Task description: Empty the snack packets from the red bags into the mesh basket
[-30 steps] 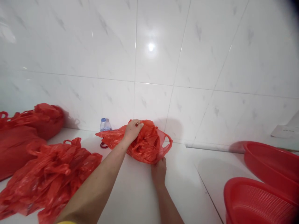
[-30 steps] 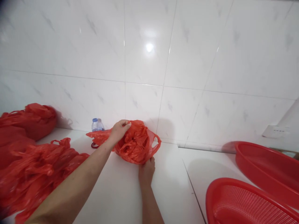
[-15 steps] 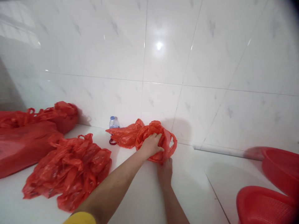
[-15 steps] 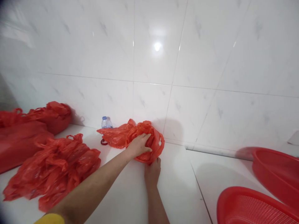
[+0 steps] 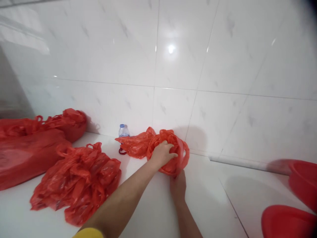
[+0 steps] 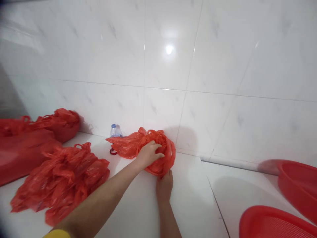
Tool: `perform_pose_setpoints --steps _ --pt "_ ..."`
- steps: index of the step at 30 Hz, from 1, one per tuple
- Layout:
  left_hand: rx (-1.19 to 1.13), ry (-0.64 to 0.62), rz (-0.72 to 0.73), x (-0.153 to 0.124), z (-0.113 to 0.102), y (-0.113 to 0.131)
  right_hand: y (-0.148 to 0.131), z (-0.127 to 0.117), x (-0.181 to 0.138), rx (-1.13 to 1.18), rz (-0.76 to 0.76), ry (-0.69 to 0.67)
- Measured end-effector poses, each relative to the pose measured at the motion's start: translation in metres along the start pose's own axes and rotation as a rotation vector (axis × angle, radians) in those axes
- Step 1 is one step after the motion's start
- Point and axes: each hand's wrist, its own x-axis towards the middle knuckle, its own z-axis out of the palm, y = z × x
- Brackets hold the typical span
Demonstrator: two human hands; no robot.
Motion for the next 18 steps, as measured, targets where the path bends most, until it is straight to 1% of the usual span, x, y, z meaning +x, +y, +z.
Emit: perform_pose_setpoints --steps 2,5,9,12,15,18 --pt "0.041 -0.031 -0.027 -0.004 0.009 -0.002 0.001 0.001 0.0 -0.008 0.004 -0.027" --pt "0.065 -0.069 -0.048 -0.005 0.016 -0.005 -0.003 0.0 -0.001 0.014 0.065 -0.026" --pt "0.033 -0.095 -0.033 -0.006 0.014 -0.009 -0.012 -0.004 -0.001 0.101 0.115 -0.004" --pt "-0.032 -0.103 0.001 -0.007 0.012 -0.009 -0.017 -0.006 -0.002 0.125 0.11 -0.064" --pt "-0.131 -0.045 0.019 -0.006 0.008 -0.004 -0.015 -0.006 -0.003 0.103 0.098 -0.097" --pt "-0.277 0.118 -0.005 -0.001 -0.002 0.0 -0.011 -0.004 -0.002 0.093 0.084 -0.069"
